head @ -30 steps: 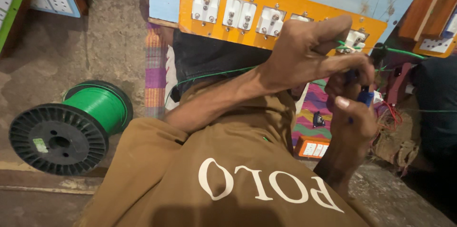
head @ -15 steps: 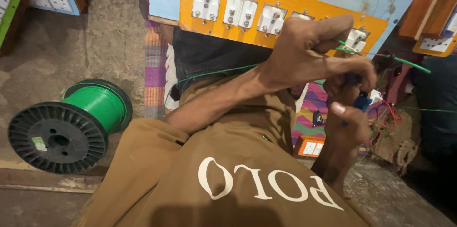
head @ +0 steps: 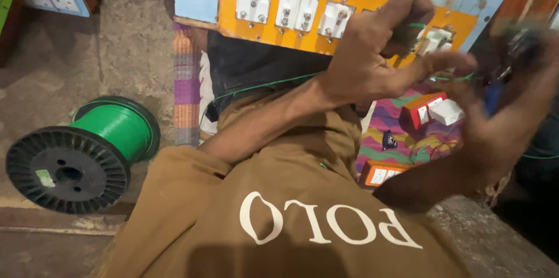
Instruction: The person wires a row of white electrical switches mounted on a purple board using green wire. They strip wire ends with pliers, insert them into switch terminals, and tighten screws with a screwdriver. The person then flips the board to show the front and continues wiring a similar row of switches on an orange board.
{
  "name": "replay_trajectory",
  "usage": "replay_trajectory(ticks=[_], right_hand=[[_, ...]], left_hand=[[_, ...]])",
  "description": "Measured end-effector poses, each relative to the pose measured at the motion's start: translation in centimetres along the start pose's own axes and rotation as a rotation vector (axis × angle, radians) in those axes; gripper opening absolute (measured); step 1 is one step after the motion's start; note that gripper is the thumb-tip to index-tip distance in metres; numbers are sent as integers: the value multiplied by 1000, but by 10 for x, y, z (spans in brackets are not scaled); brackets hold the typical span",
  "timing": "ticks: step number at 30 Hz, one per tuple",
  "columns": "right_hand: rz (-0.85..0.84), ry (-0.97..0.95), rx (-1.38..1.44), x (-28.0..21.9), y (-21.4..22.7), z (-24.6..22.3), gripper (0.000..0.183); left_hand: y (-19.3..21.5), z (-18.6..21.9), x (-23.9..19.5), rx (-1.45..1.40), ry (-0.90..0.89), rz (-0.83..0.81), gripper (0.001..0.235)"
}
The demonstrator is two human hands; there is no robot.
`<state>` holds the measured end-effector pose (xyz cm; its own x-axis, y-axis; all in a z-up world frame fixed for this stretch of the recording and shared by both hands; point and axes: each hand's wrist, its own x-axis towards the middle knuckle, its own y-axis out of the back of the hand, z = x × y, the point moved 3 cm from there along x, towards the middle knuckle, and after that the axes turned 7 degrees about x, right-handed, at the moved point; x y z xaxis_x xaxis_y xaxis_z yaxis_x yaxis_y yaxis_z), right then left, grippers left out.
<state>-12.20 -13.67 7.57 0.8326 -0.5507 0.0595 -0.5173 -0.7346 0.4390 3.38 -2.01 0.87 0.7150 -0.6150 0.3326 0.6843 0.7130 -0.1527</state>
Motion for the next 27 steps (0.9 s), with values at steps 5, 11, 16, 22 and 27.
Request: replay_trajectory(ticks=[5,11,16,22,27], right_hand=[[-19,74,-463,74,37,102,47],[120,25,207,52,49,144,31],[245,315,107,39,14,114,16],[288,264,309,43,-15,105,19],[252,240,376,45,-16,79,22]], left_hand=[[-2,-4,-2,-73,-2,-31,23],[-5,-6,-3,-85,127,-28,21],[-4,-3,0,-116,79,-95,18],[-4,-5,-1,-233,75,-145,20],[-2,-3,2,-149,-78,-120,19]])
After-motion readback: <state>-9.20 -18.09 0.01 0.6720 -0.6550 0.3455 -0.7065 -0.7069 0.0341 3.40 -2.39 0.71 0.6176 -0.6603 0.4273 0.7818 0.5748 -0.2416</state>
